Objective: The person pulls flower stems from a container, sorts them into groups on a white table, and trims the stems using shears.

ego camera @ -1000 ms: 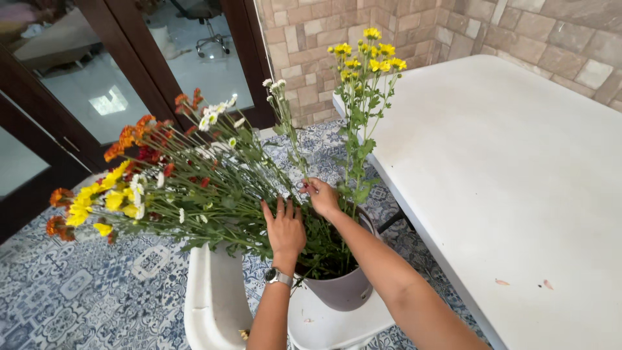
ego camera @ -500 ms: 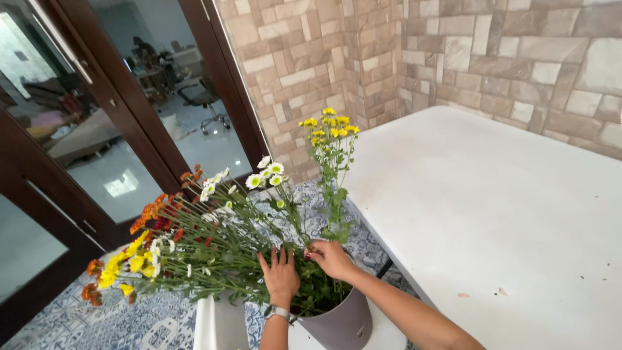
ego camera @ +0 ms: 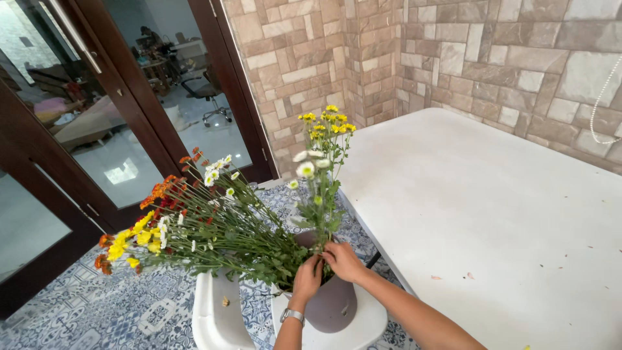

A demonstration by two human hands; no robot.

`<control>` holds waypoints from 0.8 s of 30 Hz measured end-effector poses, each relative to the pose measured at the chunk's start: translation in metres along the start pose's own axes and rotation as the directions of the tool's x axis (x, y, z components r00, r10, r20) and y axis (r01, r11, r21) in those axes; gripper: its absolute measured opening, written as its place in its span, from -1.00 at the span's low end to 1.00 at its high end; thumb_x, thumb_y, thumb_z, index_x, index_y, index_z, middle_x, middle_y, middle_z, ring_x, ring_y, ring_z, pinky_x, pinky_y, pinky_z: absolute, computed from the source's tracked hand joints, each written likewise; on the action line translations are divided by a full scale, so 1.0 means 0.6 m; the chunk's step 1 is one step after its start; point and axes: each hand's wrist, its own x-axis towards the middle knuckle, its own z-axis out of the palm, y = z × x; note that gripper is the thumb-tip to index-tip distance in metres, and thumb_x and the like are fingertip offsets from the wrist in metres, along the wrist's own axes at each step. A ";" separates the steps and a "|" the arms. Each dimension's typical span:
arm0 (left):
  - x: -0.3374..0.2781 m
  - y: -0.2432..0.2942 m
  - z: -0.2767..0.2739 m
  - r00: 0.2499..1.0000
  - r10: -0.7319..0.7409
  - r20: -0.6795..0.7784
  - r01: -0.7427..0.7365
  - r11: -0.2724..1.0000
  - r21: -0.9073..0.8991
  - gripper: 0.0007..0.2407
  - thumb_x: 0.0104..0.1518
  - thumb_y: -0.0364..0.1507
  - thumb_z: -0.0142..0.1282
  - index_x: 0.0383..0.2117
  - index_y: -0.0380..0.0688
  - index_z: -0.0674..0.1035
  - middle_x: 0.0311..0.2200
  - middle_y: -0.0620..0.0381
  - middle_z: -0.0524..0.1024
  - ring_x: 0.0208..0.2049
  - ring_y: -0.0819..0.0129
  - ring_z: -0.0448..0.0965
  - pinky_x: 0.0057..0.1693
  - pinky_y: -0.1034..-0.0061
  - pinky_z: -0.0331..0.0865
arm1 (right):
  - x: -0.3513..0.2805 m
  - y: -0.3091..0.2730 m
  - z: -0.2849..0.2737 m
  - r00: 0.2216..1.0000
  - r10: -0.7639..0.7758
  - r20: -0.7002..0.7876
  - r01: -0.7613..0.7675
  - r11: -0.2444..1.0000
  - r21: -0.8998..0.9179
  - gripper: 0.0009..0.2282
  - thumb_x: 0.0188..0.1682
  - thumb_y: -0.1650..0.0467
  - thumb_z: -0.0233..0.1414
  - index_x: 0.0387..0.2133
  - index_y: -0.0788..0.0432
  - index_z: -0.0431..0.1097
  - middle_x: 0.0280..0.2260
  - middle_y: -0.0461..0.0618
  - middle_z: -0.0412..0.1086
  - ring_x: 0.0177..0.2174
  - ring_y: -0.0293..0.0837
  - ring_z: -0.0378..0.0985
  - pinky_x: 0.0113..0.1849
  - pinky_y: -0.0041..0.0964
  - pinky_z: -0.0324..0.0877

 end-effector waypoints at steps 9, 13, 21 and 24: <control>-0.064 0.111 -0.023 0.997 -0.057 0.047 0.052 0.994 0.091 -0.66 0.39 -0.44 -0.16 0.28 -0.02 0.41 0.27 0.05 0.39 0.27 0.14 0.40 0.29 0.24 0.38 | -0.054 -0.019 -0.060 0.957 0.019 -0.288 0.007 0.996 0.089 -0.84 0.11 0.51 0.01 -0.47 0.31 0.43 -0.68 0.19 0.41 -0.68 -0.08 0.43 -0.56 -0.30 0.30; -0.083 0.097 -0.009 0.996 -0.070 0.047 0.066 0.996 0.066 -0.60 0.36 -0.47 -0.09 0.35 -0.07 0.31 0.30 -0.03 0.33 0.31 0.04 0.34 0.31 0.18 0.37 | -0.073 -0.097 -0.101 0.938 0.010 -0.345 0.024 0.995 0.095 -0.91 0.09 0.52 0.05 -0.39 0.28 0.49 -0.52 0.14 0.50 -0.51 -0.09 0.55 -0.42 -0.31 0.48; -0.073 0.035 0.035 0.993 -0.057 0.106 0.031 0.973 0.228 -0.58 0.32 -0.40 0.01 0.33 0.00 0.36 0.25 0.06 0.40 0.31 0.12 0.35 0.32 0.26 0.35 | -0.109 -0.080 -0.131 0.884 0.024 -0.467 0.055 0.987 0.154 -0.88 0.02 0.52 0.13 -0.22 0.21 0.58 -0.33 0.11 0.62 -0.29 -0.01 0.70 -0.32 -0.25 0.61; -0.069 0.029 0.040 0.991 -0.072 0.117 0.038 0.961 0.273 -0.58 0.31 -0.40 0.01 0.32 0.00 0.37 0.23 0.07 0.42 0.32 0.12 0.34 0.33 0.26 0.33 | -0.145 -0.101 -0.141 0.878 0.005 -0.478 0.039 0.996 0.082 -0.90 0.04 0.47 0.15 -0.24 0.16 0.61 -0.36 0.07 0.63 -0.33 -0.09 0.70 -0.37 -0.29 0.62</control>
